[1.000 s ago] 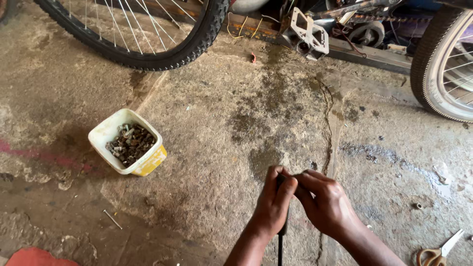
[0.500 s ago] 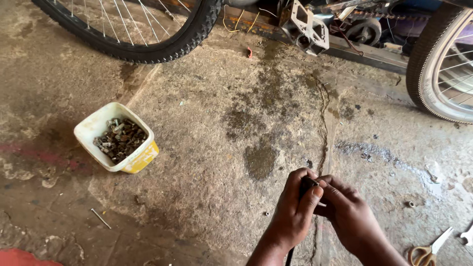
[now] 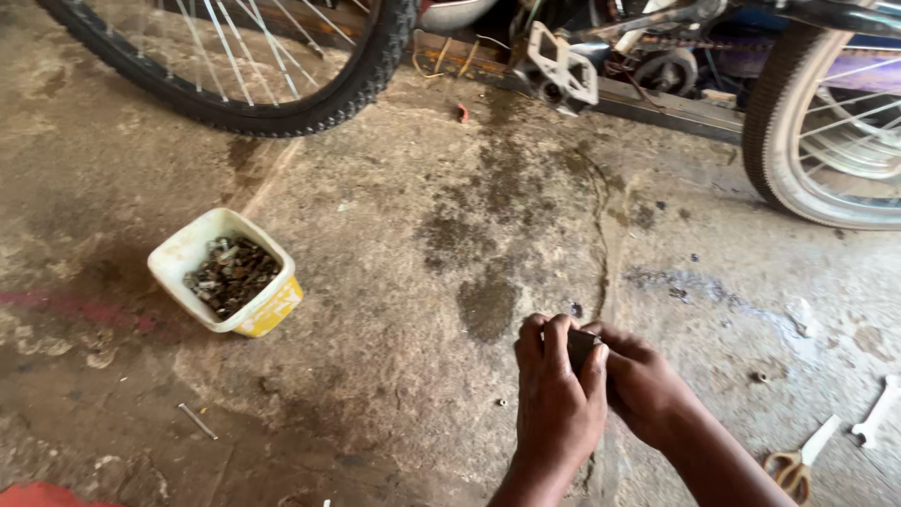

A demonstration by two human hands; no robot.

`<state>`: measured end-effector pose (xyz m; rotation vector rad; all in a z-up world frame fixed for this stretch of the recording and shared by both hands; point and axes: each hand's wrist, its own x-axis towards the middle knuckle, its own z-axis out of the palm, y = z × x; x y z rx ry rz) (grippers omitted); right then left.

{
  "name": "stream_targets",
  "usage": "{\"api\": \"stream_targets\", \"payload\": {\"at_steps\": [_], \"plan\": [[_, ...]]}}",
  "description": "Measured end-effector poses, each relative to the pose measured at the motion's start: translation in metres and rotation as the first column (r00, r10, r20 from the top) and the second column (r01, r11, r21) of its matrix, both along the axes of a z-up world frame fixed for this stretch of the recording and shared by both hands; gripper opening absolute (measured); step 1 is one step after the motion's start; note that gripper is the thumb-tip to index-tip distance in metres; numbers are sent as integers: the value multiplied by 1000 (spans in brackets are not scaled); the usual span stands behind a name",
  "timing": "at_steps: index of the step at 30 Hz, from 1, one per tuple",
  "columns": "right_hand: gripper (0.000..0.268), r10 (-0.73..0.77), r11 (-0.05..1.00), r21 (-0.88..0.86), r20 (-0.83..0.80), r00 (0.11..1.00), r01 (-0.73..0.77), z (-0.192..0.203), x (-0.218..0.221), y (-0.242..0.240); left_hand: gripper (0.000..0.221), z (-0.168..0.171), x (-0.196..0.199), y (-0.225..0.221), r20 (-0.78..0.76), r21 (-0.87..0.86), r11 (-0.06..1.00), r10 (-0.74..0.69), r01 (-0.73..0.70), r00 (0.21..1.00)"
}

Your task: The person manipulates a bicycle axle and mechanical component by hand, unscrewing pieces and applying grease from a container. They handle small metal bolts and springs, placing them into a small container and then reassembling the component using a thin metal rod.

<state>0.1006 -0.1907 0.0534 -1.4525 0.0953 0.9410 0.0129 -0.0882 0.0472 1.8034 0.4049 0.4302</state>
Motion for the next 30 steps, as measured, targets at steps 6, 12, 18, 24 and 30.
{"api": "stream_targets", "payload": {"at_steps": [6,12,18,24,30], "plan": [[27,70,964,265,-156,985,-27,-49,7,10,39,8,6,-8,-147,161,969,212,-188,966],[27,-16,932,358,-134,991,63,-72,1,40,37,-15,6,23,138,321,894,282,-312,950],[32,13,951,306,-185,983,46,-78,6,35,38,-50,5,31,96,128,982,128,-140,987],[27,-75,977,200,3,997,73,-73,-12,45,35,-54,7,35,114,138,977,145,-160,983],[50,-291,953,67,-76,954,296,-43,-32,37,32,-55,1,42,133,121,991,45,-62,990]]}}
